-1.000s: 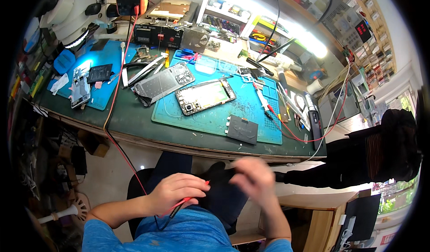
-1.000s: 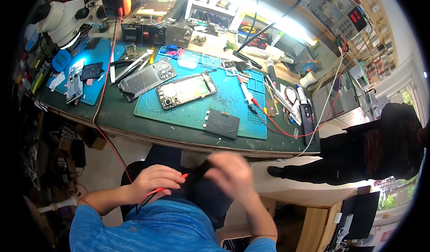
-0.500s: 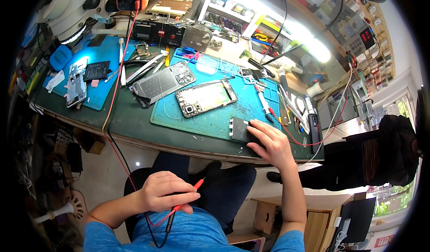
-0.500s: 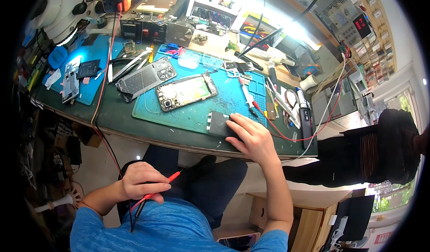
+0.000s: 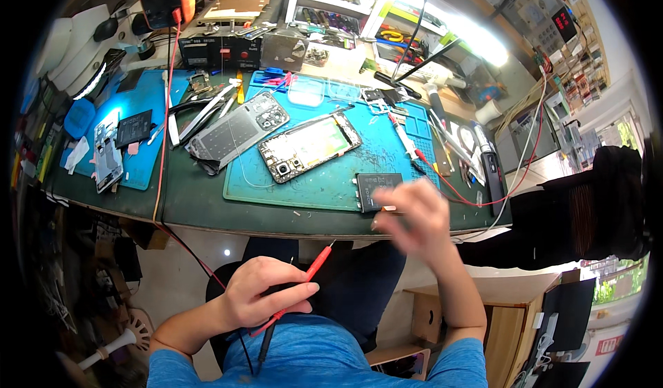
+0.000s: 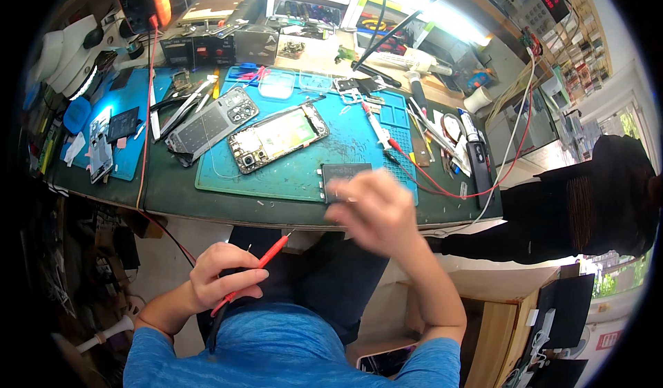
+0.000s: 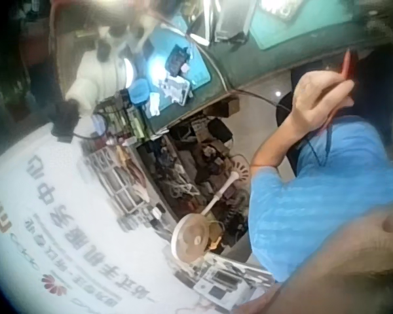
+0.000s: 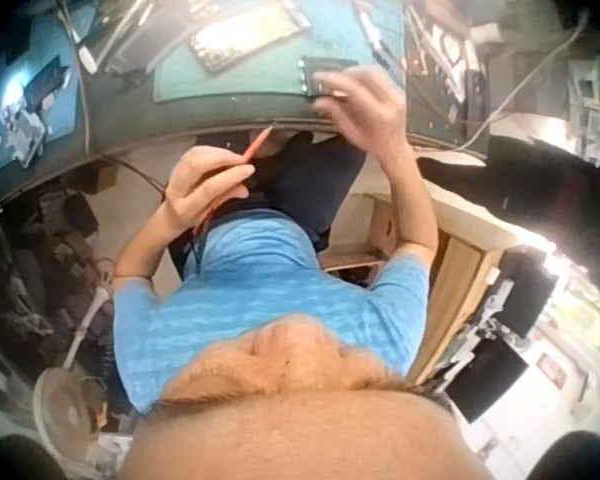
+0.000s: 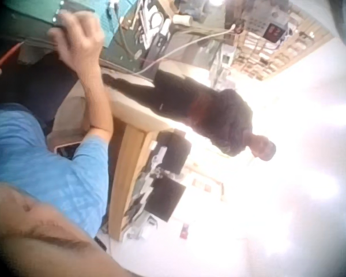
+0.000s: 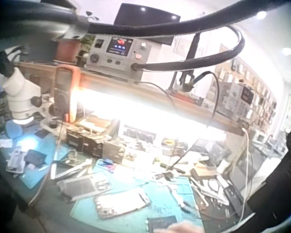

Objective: The person works at a cluttered electronics repair bench, using a multimeter to test a disassembled smartphone and a separate battery. They connect the multimeter probes to various points on the phone's motherboard and the battery terminals, then handle a small connector and a battery connector cable.

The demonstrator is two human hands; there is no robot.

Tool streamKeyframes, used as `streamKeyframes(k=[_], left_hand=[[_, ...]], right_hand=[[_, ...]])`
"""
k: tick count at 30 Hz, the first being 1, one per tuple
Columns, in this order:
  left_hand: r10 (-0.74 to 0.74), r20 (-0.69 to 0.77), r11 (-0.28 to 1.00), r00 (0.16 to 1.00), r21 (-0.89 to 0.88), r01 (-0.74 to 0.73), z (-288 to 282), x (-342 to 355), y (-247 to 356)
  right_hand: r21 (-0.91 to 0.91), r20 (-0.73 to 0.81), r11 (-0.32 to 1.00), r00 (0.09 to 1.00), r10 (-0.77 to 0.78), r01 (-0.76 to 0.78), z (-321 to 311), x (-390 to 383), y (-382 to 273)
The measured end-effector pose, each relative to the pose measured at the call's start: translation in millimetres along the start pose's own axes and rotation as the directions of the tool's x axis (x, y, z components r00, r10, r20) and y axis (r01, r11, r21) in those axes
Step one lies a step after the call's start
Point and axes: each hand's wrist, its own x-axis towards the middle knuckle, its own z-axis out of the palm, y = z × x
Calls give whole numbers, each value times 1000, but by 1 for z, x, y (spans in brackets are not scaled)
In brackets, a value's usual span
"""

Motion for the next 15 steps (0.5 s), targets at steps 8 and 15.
streamKeyframes(k=[8, 15], left_hand=[[161, 62, 984, 985, 62, -165, 32, 40, 0], [17, 285, 862, 958, 482, -158, 23, 57, -15]], right_hand=[[-119, 87, 975, 980, -181, 190, 4, -32, -72], [-353, -189, 935, 978, -90, 18, -25, -38, -50]])
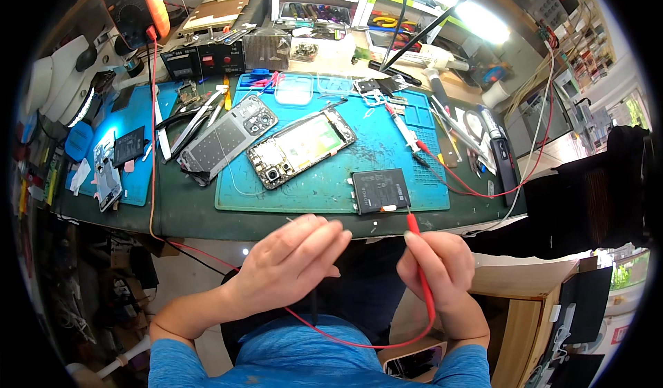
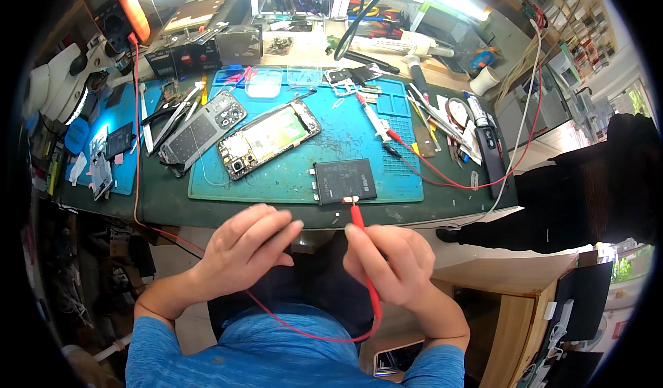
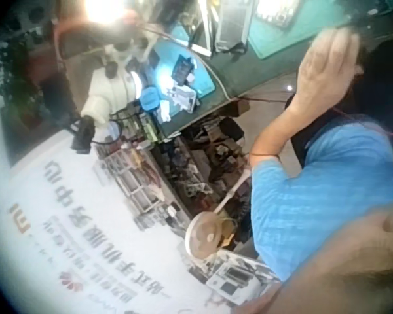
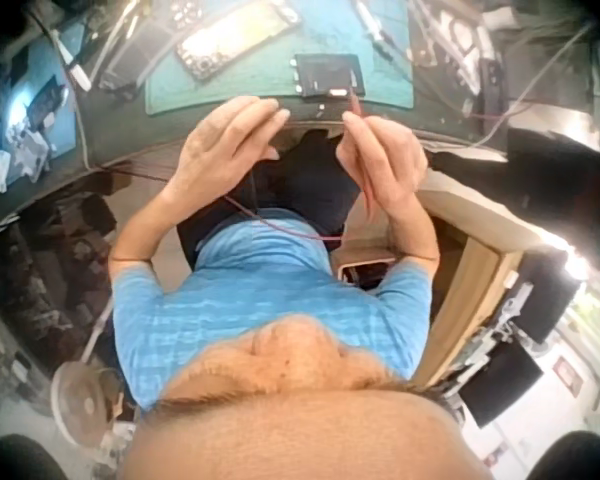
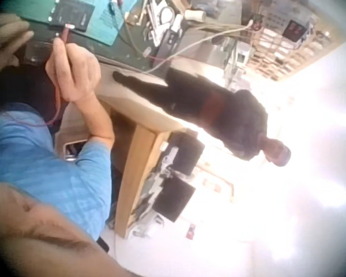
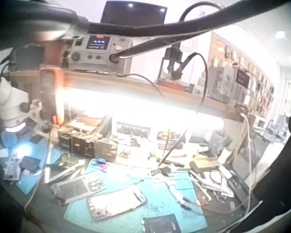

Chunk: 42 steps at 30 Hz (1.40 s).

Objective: The person works at a cluttered electronics repair bench, using a multimeter to test a disassembled smartphone and a separate battery. They connect the multimeter probes to various points on the phone's motherboard and the battery terminals, then handle a small connector and a battery connector cable.

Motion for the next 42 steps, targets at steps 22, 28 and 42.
streamKeyframes(k=[22, 28, 42], left_hand=[[-356, 38, 762, 934, -566, 313, 28, 25, -33], [-369, 77, 751, 926, -563, 345, 25, 27, -32], [-377, 47, 755, 925, -563, 337, 29, 31, -32]], right_hand=[[614, 305, 545, 809, 503, -571, 62, -11, 19], [632, 290, 566, 839, 461, -530, 63, -9, 22], [621, 266, 616, 870, 416, -484, 66, -12, 22]])
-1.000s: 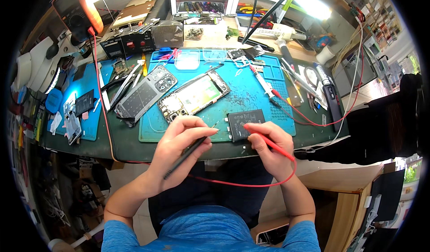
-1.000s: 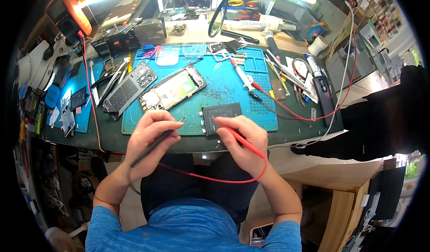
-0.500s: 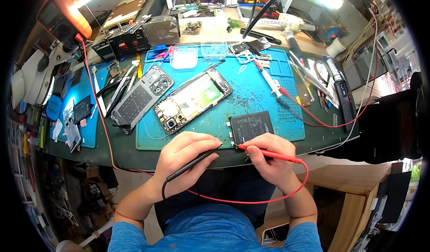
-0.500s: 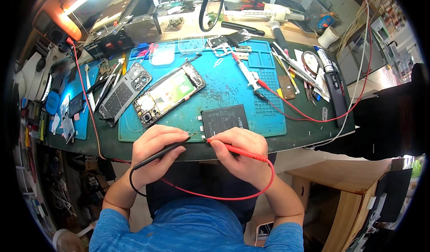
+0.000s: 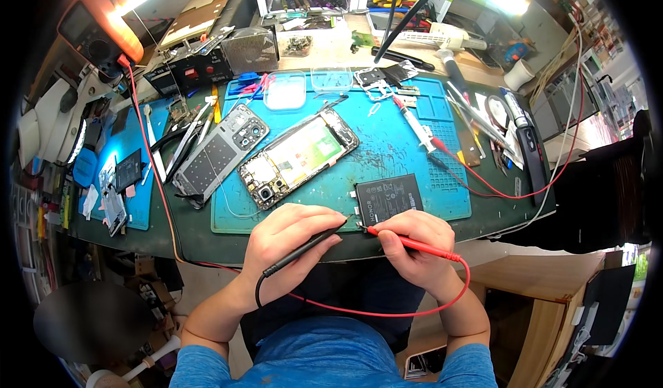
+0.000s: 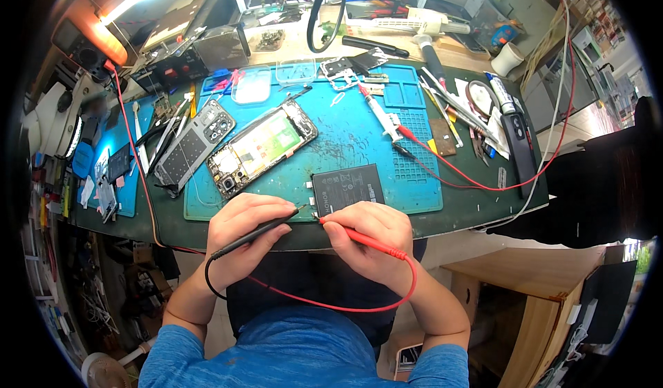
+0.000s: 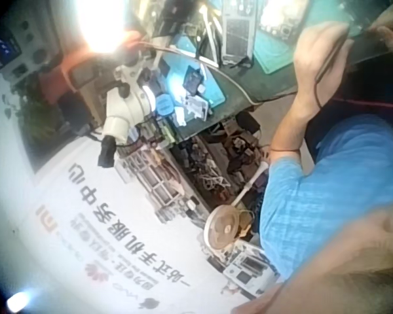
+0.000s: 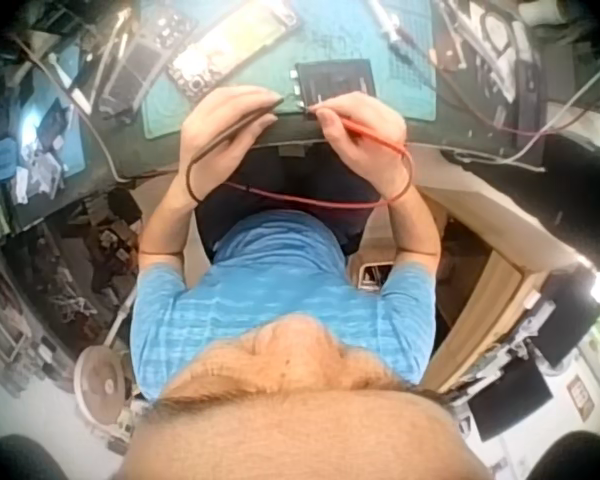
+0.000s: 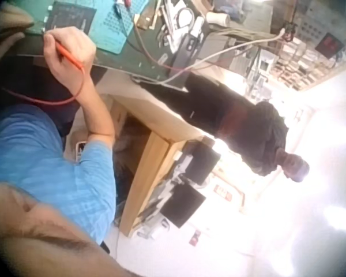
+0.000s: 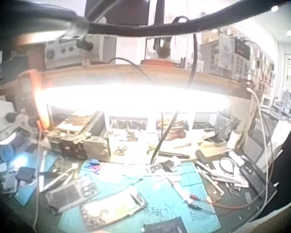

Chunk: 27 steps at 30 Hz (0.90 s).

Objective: The person works at a cluttered electronics repair bench, using a multimeter to test a disassembled smartphone and a separate battery. They connect the multimeter probes to various points on the phone's motherboard and the battery terminals, then handle a small connector and a battery connector cable.

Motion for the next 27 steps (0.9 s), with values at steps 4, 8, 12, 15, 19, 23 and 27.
streamKeyframes(k=[4, 8, 12, 15, 19, 23, 27], left_hand=[[-11, 4, 1000, 1000, 15, 11, 2, 1, 1], [-28, 12, 1000, 1000, 3, 28, 5, 1, 2], [-22, -25, 1000, 999, 12, 22, 4, -3, 0], [-26, 2, 999, 1000, 33, 26, -1, -3, 2], [7, -14, 1000, 1000, -28, -7, 4, -2, 0], [-27, -4, 999, 1000, -40, 27, 1, -9, -1], [11, -46, 999, 999, -37, -12, 5, -11, -3]], right_hand=[[-4, -3, 1000, 1000, -7, 7, -1, 0, 0], [-16, -1, 1000, 1000, 2, -2, -3, -1, 1], [-53, 29, 999, 1000, 0, 1, -2, 3, -4], [-63, 26, 998, 999, 32, -30, -2, 3, -8], [-67, -36, 993, 995, 94, -96, -2, -4, -12], [-64, -27, 991, 992, 120, -121, 3, -6, -10], [-64, -27, 992, 994, 107, -109, 3, -7, -7]])
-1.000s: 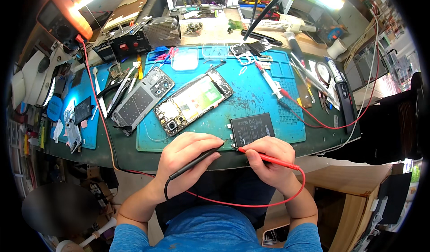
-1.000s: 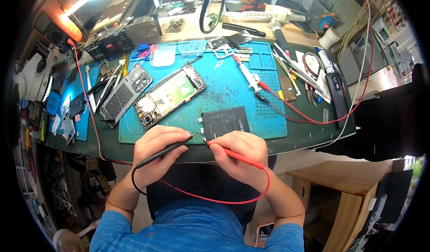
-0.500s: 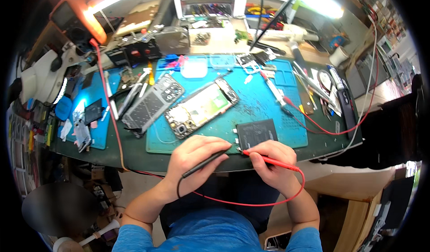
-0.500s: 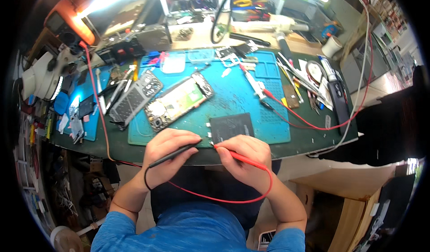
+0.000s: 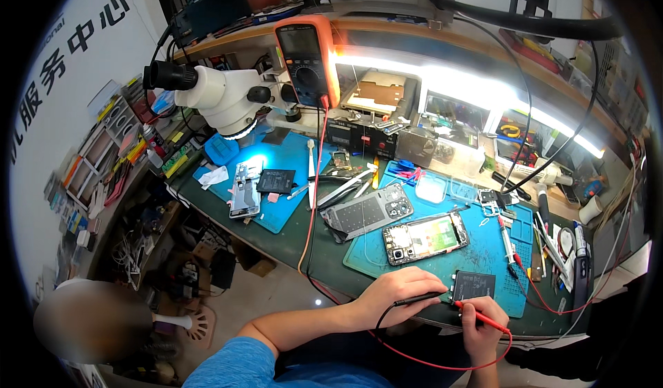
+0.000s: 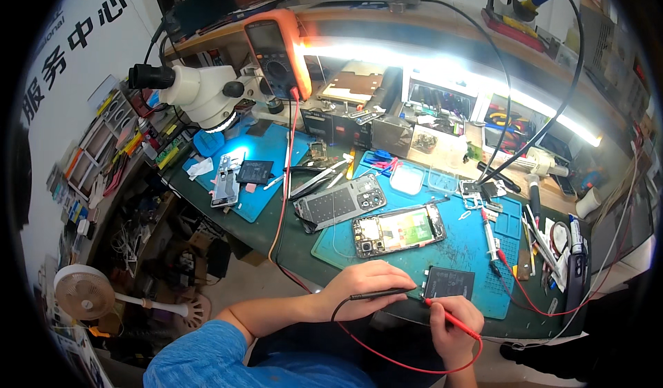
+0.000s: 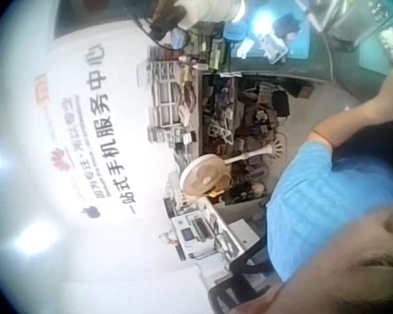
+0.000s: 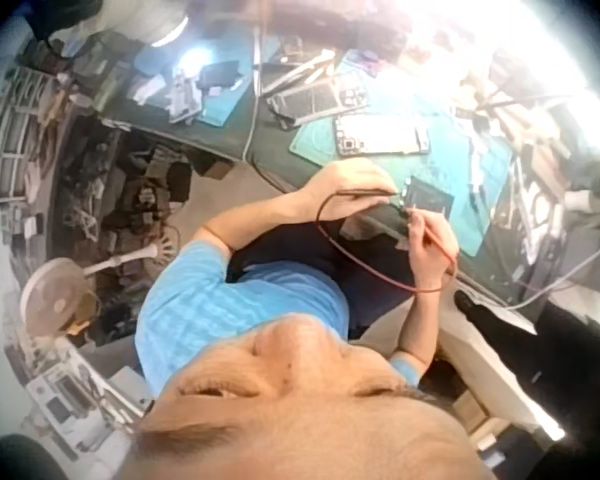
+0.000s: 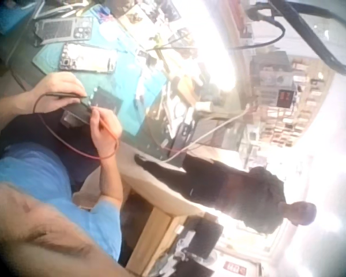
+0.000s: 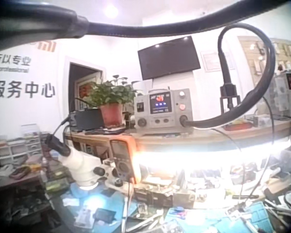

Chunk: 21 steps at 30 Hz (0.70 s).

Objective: The person works at a cluttered electronics repair bench, using a multimeter to test a disassembled smartphone and a separate battery. They connect the multimeter probes to various points on the phone's motherboard and the battery terminals, then handle a small connector and a battery connector cable.

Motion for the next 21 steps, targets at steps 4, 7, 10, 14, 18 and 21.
streamKeyframes(k=[4, 7, 10, 14, 18, 21], left_hand=[[-7, 5, 1000, 1000, -1, 7, 2, 2, 0], [0, 0, 1000, 1000, 6, 0, 2, 2, 1], [-4, 4, 1000, 1000, 3, 4, 1, 2, 1], [-12, 2, 1000, 1000, -1, 12, -1, 1, 1], [1, 7, 1000, 1000, 5, -1, 3, 2, 1], [19, 14, 999, 1000, 41, -19, 0, 5, 2]], right_hand=[[14, -9, 1000, 1000, 1, 0, -1, 0, 3], [19, -10, 1000, 1000, 5, -5, -2, 0, 2], [25, -7, 1000, 1000, 9, -9, -1, 0, 1], [24, -4, 1000, 1000, -4, 4, 1, 1, 0], [3, -6, 1000, 1000, 12, -12, -4, -2, -3], [13, -23, 1000, 1000, -7, 7, -3, 3, -7]])
